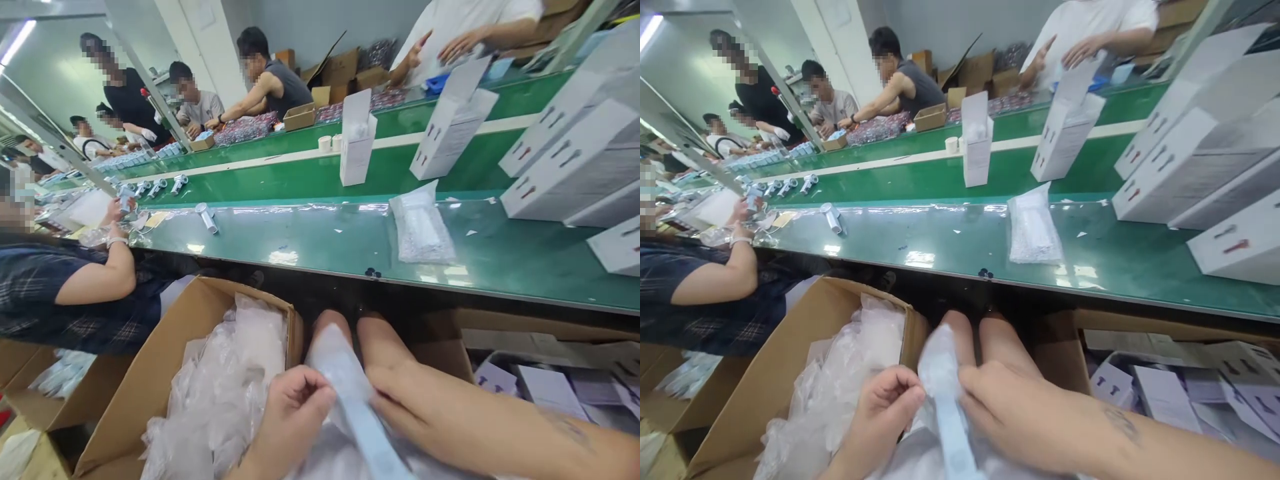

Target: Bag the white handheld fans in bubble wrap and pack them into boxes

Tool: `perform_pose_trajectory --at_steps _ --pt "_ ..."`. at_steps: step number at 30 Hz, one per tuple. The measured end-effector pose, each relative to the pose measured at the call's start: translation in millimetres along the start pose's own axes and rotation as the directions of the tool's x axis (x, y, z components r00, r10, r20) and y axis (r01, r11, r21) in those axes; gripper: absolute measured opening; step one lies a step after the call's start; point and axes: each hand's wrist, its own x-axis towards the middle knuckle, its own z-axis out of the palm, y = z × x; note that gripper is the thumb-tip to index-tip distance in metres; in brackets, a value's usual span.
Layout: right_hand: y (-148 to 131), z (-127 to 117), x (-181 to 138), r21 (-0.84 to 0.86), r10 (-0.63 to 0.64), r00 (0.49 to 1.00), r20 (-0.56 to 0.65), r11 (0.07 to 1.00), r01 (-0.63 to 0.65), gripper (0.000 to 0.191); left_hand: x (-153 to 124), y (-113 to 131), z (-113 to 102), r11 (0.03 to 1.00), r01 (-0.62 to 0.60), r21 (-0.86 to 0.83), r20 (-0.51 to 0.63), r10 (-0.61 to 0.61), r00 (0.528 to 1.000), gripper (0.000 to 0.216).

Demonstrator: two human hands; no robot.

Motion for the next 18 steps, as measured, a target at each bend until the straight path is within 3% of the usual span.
perform_pose_trajectory --at_steps 3,6,9,11,13,15,17,18 --pt "-19.4 -17.2 -32.6 -0.101 0.005 0.996 0.089 0.995 0.004 0.034 0.0 9.5 6.8 0.997 0.03 -0.071 0.031 -0.028 0.999 0.024" --pt "-30.4 -28.9 -38.8 -0.082 0.08 0.996 0.032 0.994 -0.078 0.037 12.5 27.5 8.5 0.992 -0.063 -0.107 0.027 0.066 0.997 0.025" --pt "-31.7 -40.2 -28.3 0.045 0.17 0.984 -0.058 0.985 -0.167 0.04 33.6 54.8 8.8 0.974 -0.226 -0.01 -0.022 0.226 0.974 0.02" --pt "-29.6 -49.7 -19.4 0.22 0.186 0.981 -0.058 0.961 -0.169 0.043 46.6 74.3 9.0 0.939 -0.336 0.077 -0.038 0.34 0.94 0.017" --pt "-26.7 -58.2 -9.5 0.456 0.162 0.987 -0.013 0.879 -0.139 0.044 55.4 90.6 10.0 0.877 -0.459 0.142 -0.009 0.465 0.885 0.015" --pt "-24.0 -59.8 3.9 0.681 0.138 0.988 0.064 0.718 -0.144 0.045 60.5 100.1 13.3 0.779 -0.606 0.164 0.055 0.606 0.794 0.012" --pt "-21.8 -51.4 22.9 0.781 0.127 0.98 0.154 0.591 -0.2 0.053 65.7 101.0 18.7 0.663 -0.732 0.157 0.15 0.716 0.682 0.01" --pt "-20.9 -44.4 34.0 0.786 0.119 0.979 0.163 0.584 -0.201 0.058 69.9 98.6 21.1 0.618 -0.768 0.168 0.18 0.746 0.641 0.01"
